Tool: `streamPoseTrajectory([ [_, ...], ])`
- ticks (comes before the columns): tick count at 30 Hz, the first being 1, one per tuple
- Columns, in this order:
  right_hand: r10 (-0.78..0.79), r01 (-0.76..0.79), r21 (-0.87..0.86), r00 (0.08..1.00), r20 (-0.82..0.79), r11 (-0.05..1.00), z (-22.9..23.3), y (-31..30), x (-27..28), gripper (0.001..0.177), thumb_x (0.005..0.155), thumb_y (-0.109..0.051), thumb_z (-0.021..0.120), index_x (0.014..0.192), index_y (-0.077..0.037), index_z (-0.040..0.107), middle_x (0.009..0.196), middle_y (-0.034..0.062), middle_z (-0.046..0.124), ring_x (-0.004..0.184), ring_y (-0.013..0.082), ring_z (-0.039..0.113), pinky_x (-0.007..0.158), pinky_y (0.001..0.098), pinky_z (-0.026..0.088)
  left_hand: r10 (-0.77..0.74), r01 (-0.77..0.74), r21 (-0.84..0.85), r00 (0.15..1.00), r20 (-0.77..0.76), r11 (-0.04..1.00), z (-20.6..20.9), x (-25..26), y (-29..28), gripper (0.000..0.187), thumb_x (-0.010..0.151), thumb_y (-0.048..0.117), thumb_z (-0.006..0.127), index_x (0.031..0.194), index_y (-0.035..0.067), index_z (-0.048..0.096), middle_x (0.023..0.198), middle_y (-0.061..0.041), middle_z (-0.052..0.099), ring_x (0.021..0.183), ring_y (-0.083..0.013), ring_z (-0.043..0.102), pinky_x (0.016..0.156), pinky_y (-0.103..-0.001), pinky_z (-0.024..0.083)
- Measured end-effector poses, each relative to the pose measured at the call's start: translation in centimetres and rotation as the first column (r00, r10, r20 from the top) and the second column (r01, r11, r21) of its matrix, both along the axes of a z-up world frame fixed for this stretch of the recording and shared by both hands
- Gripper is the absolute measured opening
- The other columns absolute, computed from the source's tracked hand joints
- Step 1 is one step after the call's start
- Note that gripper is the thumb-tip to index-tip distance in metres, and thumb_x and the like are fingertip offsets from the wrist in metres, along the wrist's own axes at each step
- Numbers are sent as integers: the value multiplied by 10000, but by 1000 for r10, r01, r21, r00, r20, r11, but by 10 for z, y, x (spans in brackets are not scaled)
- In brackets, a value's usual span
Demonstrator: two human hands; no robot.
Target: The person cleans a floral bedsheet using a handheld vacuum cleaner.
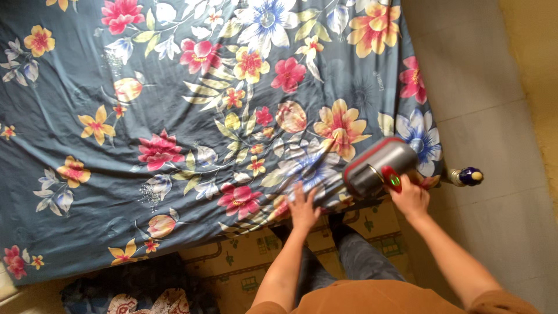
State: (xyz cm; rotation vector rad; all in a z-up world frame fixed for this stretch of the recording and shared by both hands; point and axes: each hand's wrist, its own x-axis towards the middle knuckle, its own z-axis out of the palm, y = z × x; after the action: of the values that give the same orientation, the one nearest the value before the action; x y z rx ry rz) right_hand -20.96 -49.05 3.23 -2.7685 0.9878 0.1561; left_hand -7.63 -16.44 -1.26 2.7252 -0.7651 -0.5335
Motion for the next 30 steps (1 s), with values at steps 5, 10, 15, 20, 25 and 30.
streamPoseTrajectory([
  [5, -259, 248, 114, 961, 98, 962, -8, 27, -4, 460, 852, -556, 760, 946, -137, 596, 707, 195, 701, 686, 447, 697, 652, 564, 524, -174, 175, 21, 984, -33, 984, -8, -2, -65, 833, 746, 410, 808, 1503, 276, 485, 1668, -178, 139, 1544, -371, 67, 1158, -715, 73],
  [10, -316, 255, 240, 910, 267, 937, -10, 15, 65, 454, 886, -536, 742, 1001, -117, 610, 763, 219, 699, 728, 475, 681, 631, 571, 507, -187, 186, 21, 981, 56, 982, -18, -13, -101, 679, 854, 425, 735, 1381, 45, 537, 1511, -208, 462, 1433, -387, 365, 1164, -631, 220],
  [15, -282, 230, 239, 936, 209, 943, -12, -29, 184, 466, 863, -523, 789, 1022, -117, 624, 819, 228, 720, 771, 490, 685, 657, 614, 507, -196, 192, 40, 964, 181, 981, -29, -19, -120, 395, 834, 272, 706, 1173, 75, 659, 1268, -136, 608, 1302, -311, 493, 1127, -559, 305],
  [20, -157, 123, 188, 971, 179, 974, -9, -70, 274, 504, 850, -544, 798, 1018, -105, 615, 873, 238, 732, 831, 477, 709, 731, 578, 532, -168, 171, -14, 976, 139, 985, -36, -19, -124, 230, 771, 222, 710, 960, 92, 721, 1065, -117, 667, 1155, -304, 554, 1058, -542, 364],
  [25, -83, 69, 186, 994, 70, 980, 12, -81, 266, 546, 859, -585, 768, 1037, -94, 608, 891, 243, 736, 857, 464, 719, 739, 562, 539, -410, 404, -87, 909, -70, 911, -26, -38, -131, 192, 780, 196, 710, 963, 141, 708, 977, -75, 699, 1073, -285, 600, 883, -436, 459],
  [30, -124, 117, 186, 992, 26, 976, 18, -72, 176, 514, 865, -589, 730, 1102, -147, 616, 887, 231, 738, 845, 482, 707, 727, 599, 530, -433, 425, -105, 899, -68, 899, -18, -30, -127, 179, 837, 232, 724, 988, 137, 700, 1026, -67, 697, 1128, -273, 590, 903, -465, 437],
])
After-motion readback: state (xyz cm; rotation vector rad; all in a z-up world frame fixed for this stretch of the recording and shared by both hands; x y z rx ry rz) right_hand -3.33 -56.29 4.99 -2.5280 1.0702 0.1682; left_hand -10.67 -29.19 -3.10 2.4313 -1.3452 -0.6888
